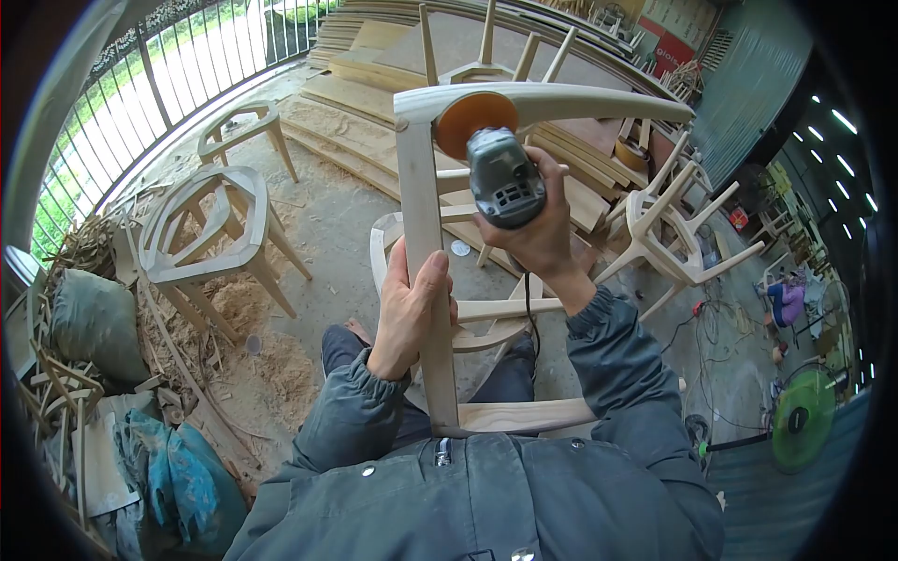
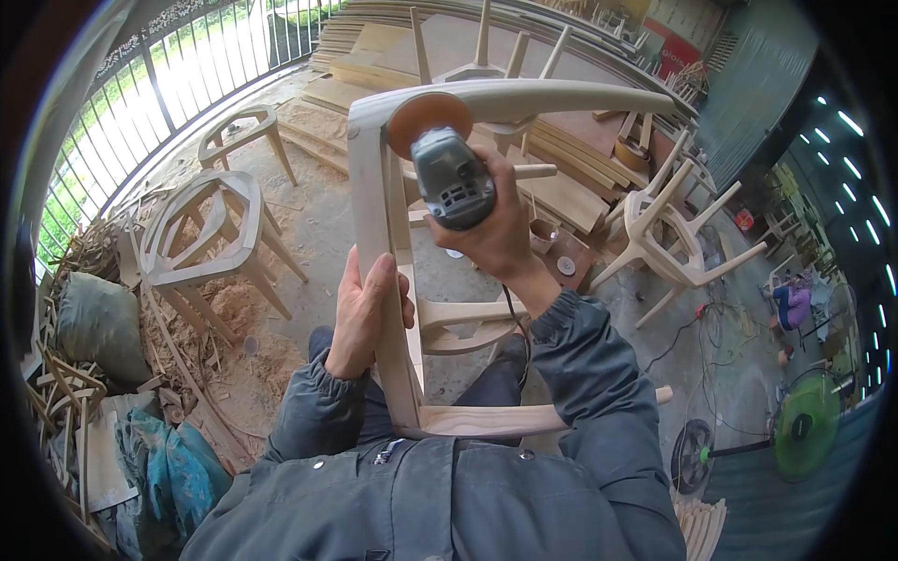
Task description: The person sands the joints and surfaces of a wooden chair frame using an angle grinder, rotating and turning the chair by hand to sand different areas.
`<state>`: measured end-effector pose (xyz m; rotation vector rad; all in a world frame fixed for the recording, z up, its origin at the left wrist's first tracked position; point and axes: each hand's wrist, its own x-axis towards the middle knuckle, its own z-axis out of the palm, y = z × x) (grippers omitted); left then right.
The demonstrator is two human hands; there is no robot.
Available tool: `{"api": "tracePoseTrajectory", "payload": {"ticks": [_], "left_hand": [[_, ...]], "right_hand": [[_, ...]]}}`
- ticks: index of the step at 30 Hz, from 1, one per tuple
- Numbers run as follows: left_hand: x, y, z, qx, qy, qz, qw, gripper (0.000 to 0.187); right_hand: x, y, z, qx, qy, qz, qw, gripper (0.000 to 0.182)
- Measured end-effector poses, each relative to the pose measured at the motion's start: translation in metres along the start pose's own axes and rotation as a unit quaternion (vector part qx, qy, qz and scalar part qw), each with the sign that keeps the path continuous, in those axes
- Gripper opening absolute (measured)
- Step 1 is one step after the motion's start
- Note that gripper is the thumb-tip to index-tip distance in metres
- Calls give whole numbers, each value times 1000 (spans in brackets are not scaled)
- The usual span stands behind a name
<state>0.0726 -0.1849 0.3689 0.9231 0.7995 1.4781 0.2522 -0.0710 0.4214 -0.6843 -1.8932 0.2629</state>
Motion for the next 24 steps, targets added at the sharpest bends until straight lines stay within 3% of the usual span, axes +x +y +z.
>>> {"api": "tracePoseTrajectory", "payload": {"ticks": [3,8,10,11,13,15,17,24], "left_hand": [[1,-1,-2,11,3,-6,1000,45],[4,-1,-4,10,1,2,1000,46],[8,1,-5,9,1,1,1000,47],[9,1,-4,8,1,5,1000,47],[11,2,-2,-5,0,3,1000,46],[13,0,-3,-7,-1,6,1000,46],[15,-1,-2,-9,-3,1,1000,47],[13,0,-4,3,-2,4,1000,48]], "right_hand": [[-1,8,-1,-8,-10,22,1000,91],[-2,30,-34,-133,66,-45,988,83],[-4,29,-45,17,116,31,993,80],[-5,27,-52,18,116,27,993,80],[-3,20,-66,48,145,130,980,77],[7,5,-70,65,120,137,981,80],[13,-12,-67,-74,26,46,996,84],[31,-31,-29,2,-24,56,998,88]]}}
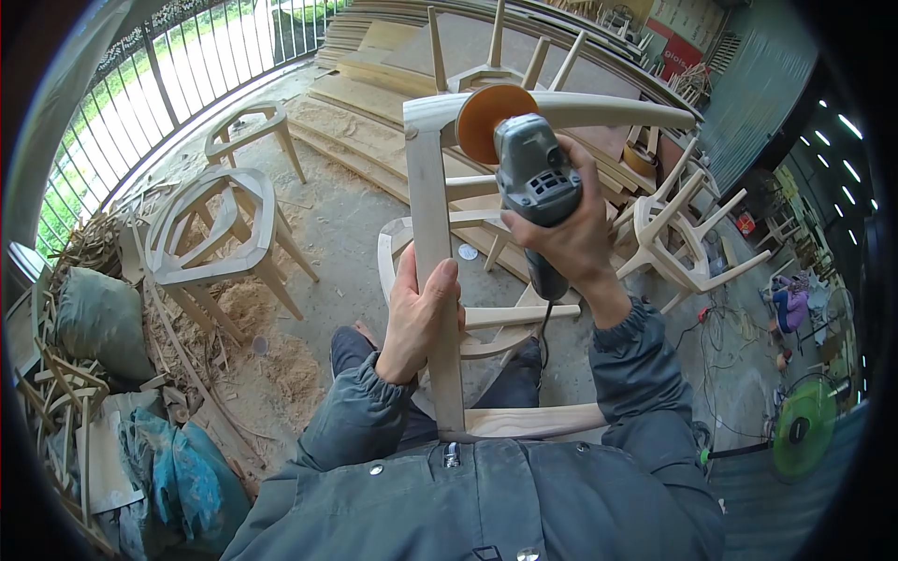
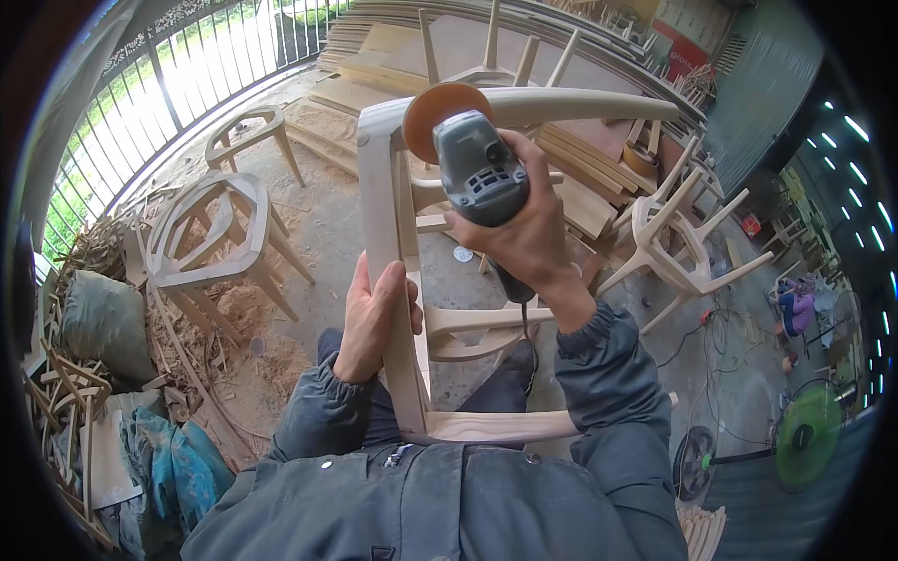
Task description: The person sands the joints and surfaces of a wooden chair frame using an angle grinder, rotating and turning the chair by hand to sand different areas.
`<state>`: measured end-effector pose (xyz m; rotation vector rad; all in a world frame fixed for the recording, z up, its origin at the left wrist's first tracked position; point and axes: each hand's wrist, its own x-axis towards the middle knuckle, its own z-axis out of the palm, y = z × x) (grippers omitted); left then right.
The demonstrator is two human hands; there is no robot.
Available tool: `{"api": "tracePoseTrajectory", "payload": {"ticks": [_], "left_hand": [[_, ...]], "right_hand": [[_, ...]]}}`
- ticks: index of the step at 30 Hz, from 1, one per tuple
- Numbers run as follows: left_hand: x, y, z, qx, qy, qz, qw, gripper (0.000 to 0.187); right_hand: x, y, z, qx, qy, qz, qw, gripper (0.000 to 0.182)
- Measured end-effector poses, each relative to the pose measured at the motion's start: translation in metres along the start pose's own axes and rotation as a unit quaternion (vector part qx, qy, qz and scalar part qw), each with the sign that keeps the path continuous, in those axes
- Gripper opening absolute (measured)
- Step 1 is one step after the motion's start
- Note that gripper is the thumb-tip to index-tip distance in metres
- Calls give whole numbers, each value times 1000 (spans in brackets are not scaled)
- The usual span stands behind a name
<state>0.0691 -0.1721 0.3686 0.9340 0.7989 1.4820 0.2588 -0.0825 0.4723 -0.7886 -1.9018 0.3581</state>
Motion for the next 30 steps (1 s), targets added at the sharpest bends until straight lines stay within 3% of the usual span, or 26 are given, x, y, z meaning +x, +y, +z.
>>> {"api": "tracePoseTrajectory", "payload": {"ticks": [5,7,15,18,20,21,23,27,30], "left_hand": [[0,1,0,-2,-6,-7,1000,50],[0,2,0,-16,2,-14,1000,68],[0,-6,-5,-14,-1,-1,1000,68],[0,-6,-7,-13,-4,1,1000,67],[-2,-8,-6,-17,-8,5,1000,67],[-3,-9,-5,-15,-6,4,1000,67],[-3,-9,-4,-14,-6,4,1000,67],[-5,-10,-4,-17,-10,-4,1000,69],[-5,-10,-3,-12,-6,0,1000,70]], "right_hand": [[2,1,12,13,-1,1,1000,87],[3,1,16,11,-2,-1,1000,87],[8,2,8,-21,3,-3,1000,86],[10,2,-11,-54,63,-11,996,85],[8,-9,-26,-11,106,77,991,84],[7,-11,-31,-15,105,75,992,84],[5,-13,-38,9,85,86,993,86],[9,-28,-33,-86,-4,38,996,90],[17,-41,-21,-59,-42,62,995,93]]}}
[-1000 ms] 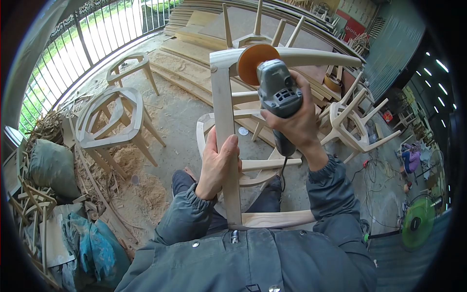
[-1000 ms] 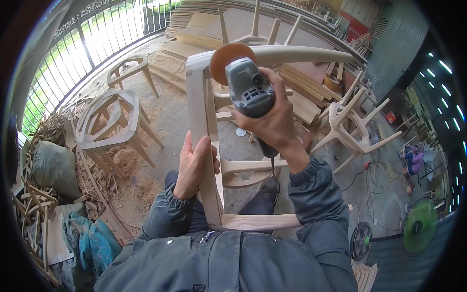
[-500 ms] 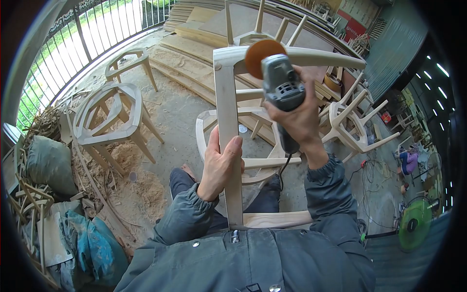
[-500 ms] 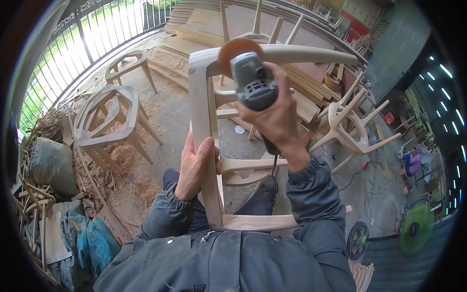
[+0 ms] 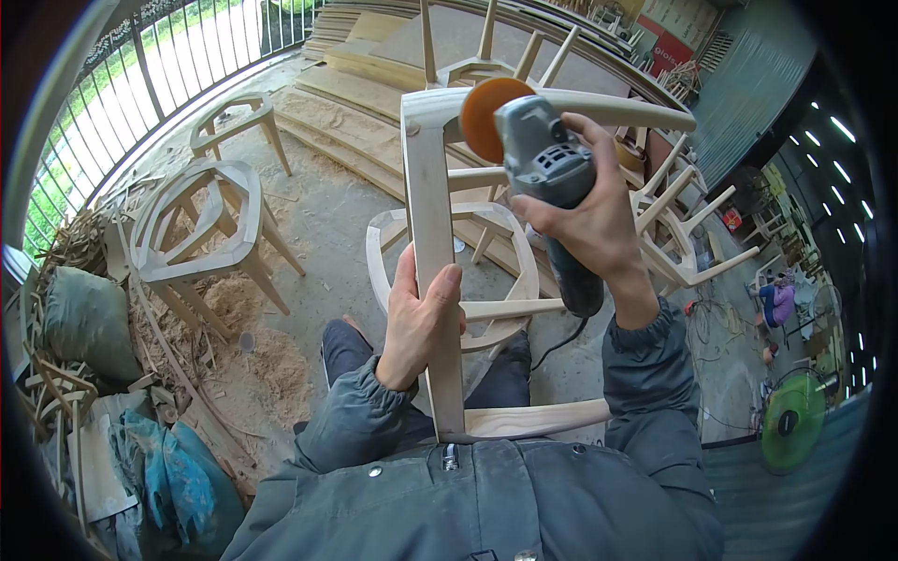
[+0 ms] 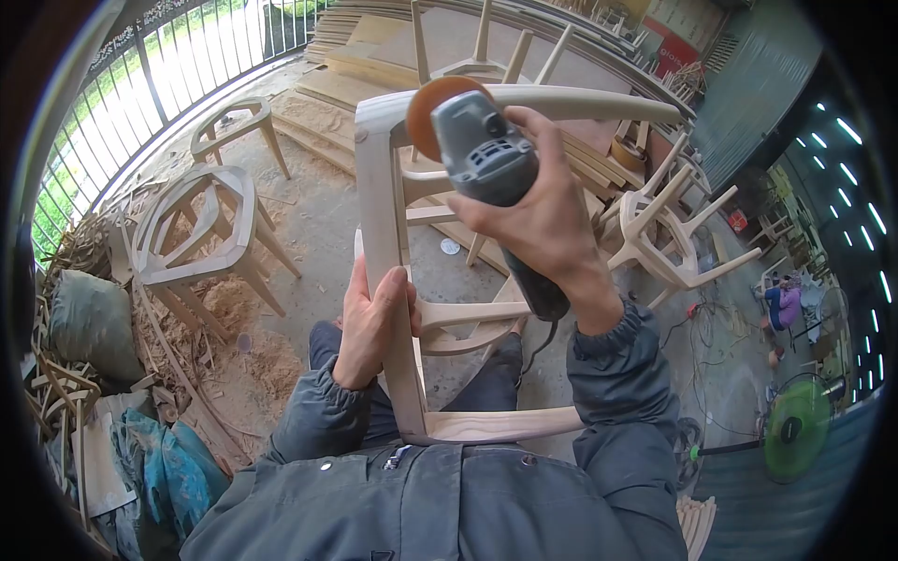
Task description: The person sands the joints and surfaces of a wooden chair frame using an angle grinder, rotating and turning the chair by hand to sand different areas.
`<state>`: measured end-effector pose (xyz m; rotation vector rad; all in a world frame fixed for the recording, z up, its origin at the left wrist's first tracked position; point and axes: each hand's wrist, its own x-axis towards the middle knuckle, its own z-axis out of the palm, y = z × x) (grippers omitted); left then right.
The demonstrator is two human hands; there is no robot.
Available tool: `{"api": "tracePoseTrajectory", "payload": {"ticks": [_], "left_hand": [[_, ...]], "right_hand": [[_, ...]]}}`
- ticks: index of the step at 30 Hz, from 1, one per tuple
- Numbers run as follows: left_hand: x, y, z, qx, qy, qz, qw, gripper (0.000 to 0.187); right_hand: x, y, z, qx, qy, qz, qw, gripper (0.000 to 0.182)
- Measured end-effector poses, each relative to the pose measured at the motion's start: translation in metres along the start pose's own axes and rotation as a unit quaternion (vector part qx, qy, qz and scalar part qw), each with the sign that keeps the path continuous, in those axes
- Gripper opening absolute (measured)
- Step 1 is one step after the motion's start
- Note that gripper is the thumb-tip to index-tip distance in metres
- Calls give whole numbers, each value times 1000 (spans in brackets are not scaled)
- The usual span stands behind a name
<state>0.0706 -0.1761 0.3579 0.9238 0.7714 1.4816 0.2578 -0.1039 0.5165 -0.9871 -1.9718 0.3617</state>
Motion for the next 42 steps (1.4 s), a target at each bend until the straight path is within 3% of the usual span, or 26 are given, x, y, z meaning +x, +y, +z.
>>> {"api": "tracePoseTrajectory", "payload": {"ticks": [7,9,11,15,17,19,20,21,23,24,27,32,35,37,39,40,42], "left_hand": [[-1,3,1,1,4,-4,1000,68],[0,3,0,-3,-4,-10,1000,66],[0,4,-1,6,-3,0,1000,65],[1,2,-3,0,-3,8,1000,64],[1,3,-1,-7,3,-3,1000,65],[3,2,0,-8,2,10,1000,63],[1,1,2,-8,1,12,1000,61],[0,1,4,-3,-2,7,1000,61],[-2,4,6,2,7,7,1000,40],[-4,3,6,7,7,3,1000,40],[-4,4,6,16,13,3,1000,39],[-4,6,6,7,5,-1,1000,39],[-2,4,5,11,2,-4,1000,39],[-3,2,3,12,2,-5,1000,39],[-2,2,3,2,6,5,1000,59],[-2,2,2,-2,6,5,1000,59],[0,2,1,1,4,7,1000,61]], "right_hand": [[2,0,2,-7,-5,3,1000,92],[-3,9,-10,-29,25,50,998,88],[-6,39,-26,-32,94,19,995,86],[-18,92,-67,47,278,81,956,86],[-24,96,-77,72,304,105,944,86],[-29,96,-78,153,230,68,959,84],[-30,65,-68,152,183,89,967,83],[-31,49,-61,81,151,94,981,85],[-24,34,-49,-39,65,41,996,94],[-18,15,-39,-29,28,65,997,96],[-2,-10,-24,-11,-35,48,998,98],[18,-23,-23,-93,-85,32,991,100],[19,-32,-34,-114,-100,93,984,101],[14,-13,-45,-140,-73,73,985,99],[8,-1,-63,-142,4,93,986,95],[2,12,-75,-145,1,92,985,95],[-8,52,-92,-111,131,96,980,92]]}}
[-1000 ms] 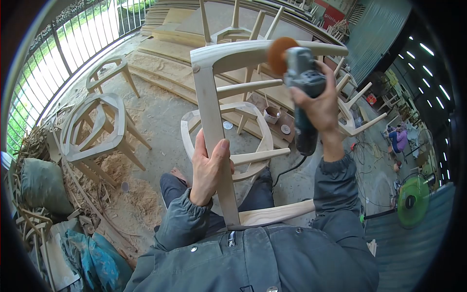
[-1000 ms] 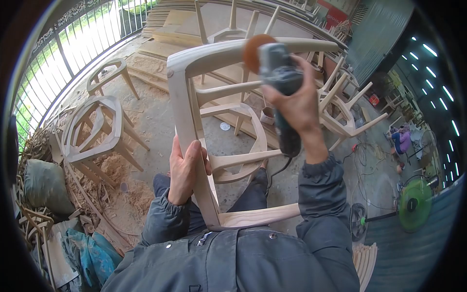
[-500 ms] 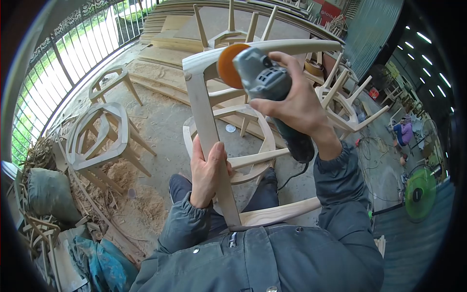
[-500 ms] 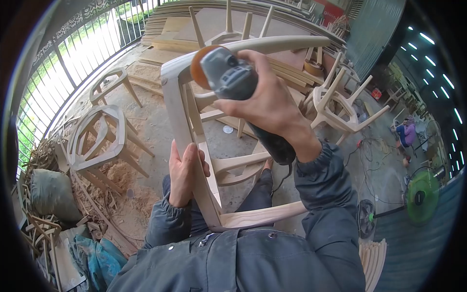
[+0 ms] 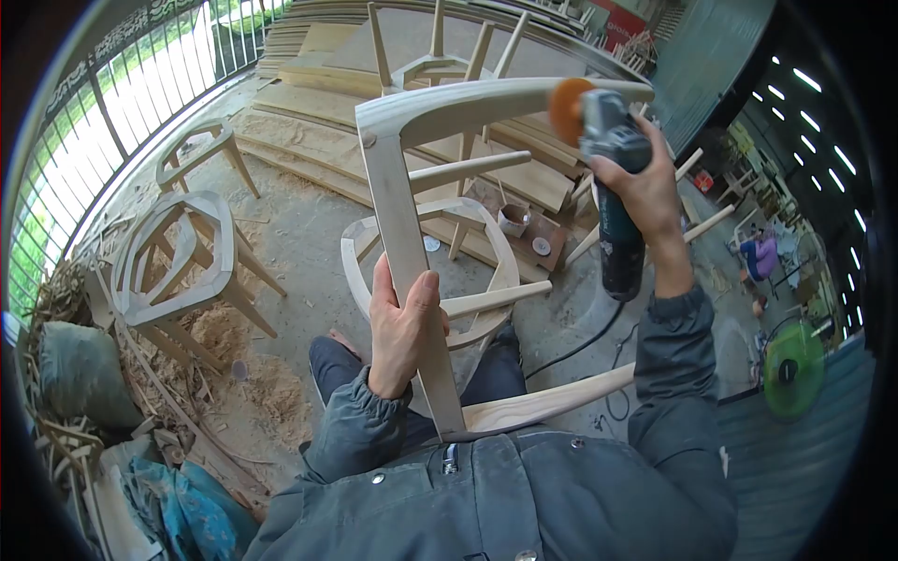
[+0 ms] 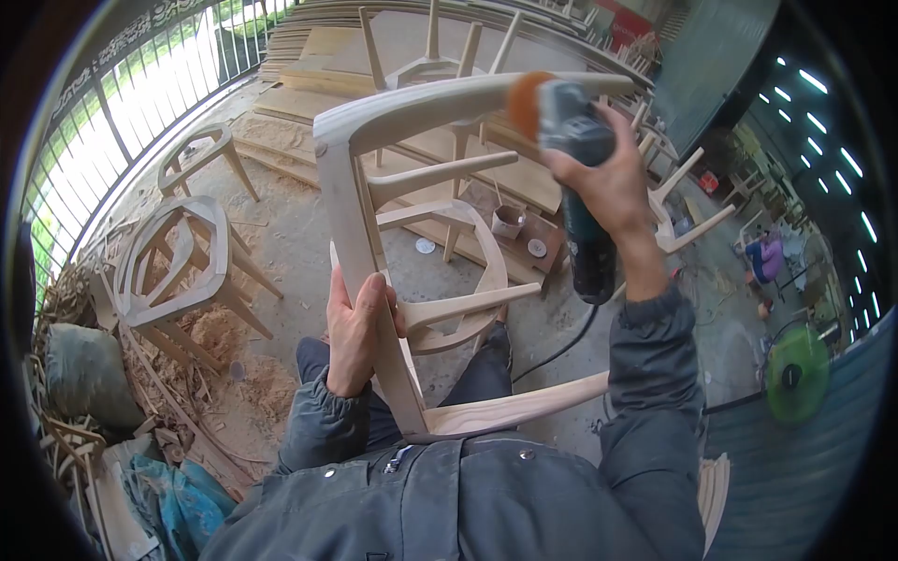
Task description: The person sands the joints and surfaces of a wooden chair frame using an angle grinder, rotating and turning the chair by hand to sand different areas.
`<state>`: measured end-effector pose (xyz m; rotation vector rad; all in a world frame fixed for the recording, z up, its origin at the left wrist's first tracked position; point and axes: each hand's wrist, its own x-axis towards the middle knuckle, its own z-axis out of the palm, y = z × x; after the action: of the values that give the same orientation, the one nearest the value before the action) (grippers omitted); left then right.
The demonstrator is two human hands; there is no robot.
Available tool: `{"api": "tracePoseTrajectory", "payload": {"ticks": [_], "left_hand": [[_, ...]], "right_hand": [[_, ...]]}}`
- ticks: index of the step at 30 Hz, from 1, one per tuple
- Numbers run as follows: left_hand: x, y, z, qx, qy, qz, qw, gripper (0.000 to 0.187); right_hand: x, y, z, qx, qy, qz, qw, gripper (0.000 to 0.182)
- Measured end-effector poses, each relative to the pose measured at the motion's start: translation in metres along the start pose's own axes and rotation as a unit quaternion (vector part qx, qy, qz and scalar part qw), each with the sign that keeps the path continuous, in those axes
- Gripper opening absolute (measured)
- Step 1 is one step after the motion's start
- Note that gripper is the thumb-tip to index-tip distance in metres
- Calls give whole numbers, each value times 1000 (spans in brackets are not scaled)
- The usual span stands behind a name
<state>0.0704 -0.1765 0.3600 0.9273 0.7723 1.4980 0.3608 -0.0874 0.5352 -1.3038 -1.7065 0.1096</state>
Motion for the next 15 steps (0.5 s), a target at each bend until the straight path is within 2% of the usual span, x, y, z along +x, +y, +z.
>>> {"api": "tracePoseTrajectory", "payload": {"ticks": [1,3,4,6,7,9,13,15], "left_hand": [[-1,-1,-1,-4,3,2,1000,61],[3,0,0,-7,1,-2,1000,61],[5,2,2,-5,3,5,1000,61],[5,3,3,-10,10,-6,1000,57],[4,4,5,-2,13,-10,1000,57],[10,8,9,10,20,-15,1000,37],[13,8,8,30,18,-9,999,36],[13,8,8,34,17,-10,999,36]], "right_hand": [[-3,20,3,50,60,-6,997,87],[-6,40,14,167,117,-6,979,84],[-10,41,16,172,117,-11,978,84],[-27,29,32,205,73,6,976,84],[-30,31,45,180,81,-57,979,84],[-32,29,70,144,36,-103,984,86],[-37,6,107,100,-11,-135,986,90],[-36,5,127,164,-57,-156,972,89]]}}
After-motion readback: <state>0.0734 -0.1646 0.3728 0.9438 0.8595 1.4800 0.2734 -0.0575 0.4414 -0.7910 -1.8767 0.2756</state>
